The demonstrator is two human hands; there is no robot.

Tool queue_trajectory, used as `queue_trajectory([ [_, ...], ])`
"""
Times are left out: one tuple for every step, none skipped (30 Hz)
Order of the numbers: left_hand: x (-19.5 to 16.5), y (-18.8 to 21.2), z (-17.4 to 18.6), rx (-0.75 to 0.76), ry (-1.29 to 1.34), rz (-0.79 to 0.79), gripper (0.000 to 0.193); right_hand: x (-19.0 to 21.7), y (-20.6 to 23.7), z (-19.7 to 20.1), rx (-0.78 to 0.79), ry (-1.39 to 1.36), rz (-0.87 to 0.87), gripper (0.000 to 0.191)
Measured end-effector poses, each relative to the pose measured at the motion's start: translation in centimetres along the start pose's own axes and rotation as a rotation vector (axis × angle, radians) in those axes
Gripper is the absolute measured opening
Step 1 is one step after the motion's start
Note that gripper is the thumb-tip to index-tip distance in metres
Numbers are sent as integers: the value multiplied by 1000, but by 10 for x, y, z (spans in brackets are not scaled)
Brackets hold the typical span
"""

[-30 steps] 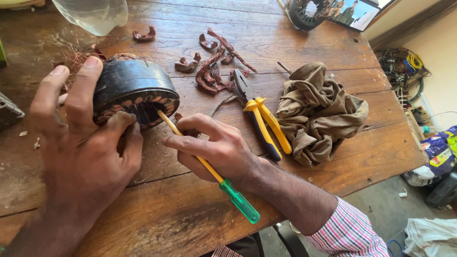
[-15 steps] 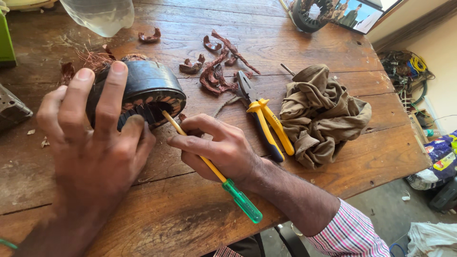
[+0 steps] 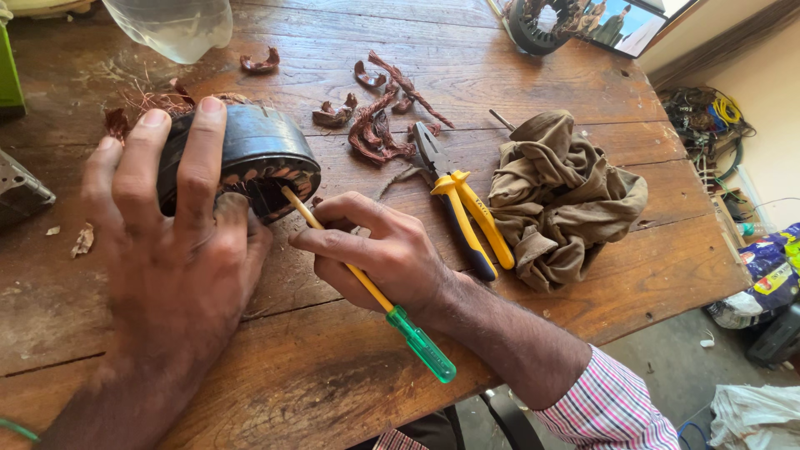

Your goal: The person holds a burnt electric motor stator on a wooden workbench and pries burnt copper windings out of its slots using a screwdriver, occasionally using pliers and pulling loose wire pieces by hand. Extracted wire pieces are set aside on the table as the person works around the stator.

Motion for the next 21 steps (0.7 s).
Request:
queue_trajectory([
  [0,-1,-2,-3,7,-1,28,0,0,0,4,-4,5,35],
  [0,-1,-5,-6,12,1,30,0,-1,-1,9,-8,14,35],
  [-1,-1,-7,-2,-3,0,27,1,-1,-1,15,-12,22,35],
  [-2,-1,-9,3,-17,-1,23,1,0,-1,13,-10,17,35],
  [-2,-2,-10,6,-32,-2,20,0,-1,-1,10,-7,14,35],
  [-2,-2,-10,5,-36,-6,20,0,-1,-1,7,-3,11,35],
  [-3,-3,-9,4,-40,-10,20,0,-1,-1,7,-4,8,35],
  [-3,-4,-8,1,-45,-13,20,0,0,0,7,-3,8,35],
  [-3,-5,-8,30,-81,-19,20,0,-1,0,6,-2,8,35],
  [-2,-6,-7,60,-115,-25,21,0,-1,0,6,-5,12,35],
  [-2,-7,-7,89,-148,-32,22,0,-1,0,6,-7,15,35],
  [-2,-8,-3,75,-105,-28,27,0,-1,1,4,-8,18,36],
  [0,-8,0,62,-60,-27,32,0,-1,1,4,-1,16,35],
  [0,-8,3,50,-14,-28,38,-1,-1,0,5,5,11,35],
  [0,-7,4,49,-29,-19,39,-1,-1,0,7,11,8,35],
  [-1,-6,5,49,-45,-9,40,-1,0,0,1,9,5,34],
  [0,-5,5,48,-62,2,41,-1,-1,0,-4,7,4,34],
  [0,-3,5,42,-68,10,41,-2,-1,0,-9,5,6,34],
  [1,-2,5,35,-74,17,40,-2,-1,-1,-2,-1,13,35],
  [2,-1,4,29,-78,24,40,-1,0,0,5,-7,19,35],
  [3,0,2,23,-44,35,38,-1,0,0,11,-13,22,36],
])
Point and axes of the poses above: each hand's wrist, its own y-axis away from the middle knuckle, its own z-axis out of the back of the hand, x = y × z, the point moved 6 cm from there along -y, towards the middle knuckle, and after that the axes turned 5 degrees about x, right-handed, at the moved point
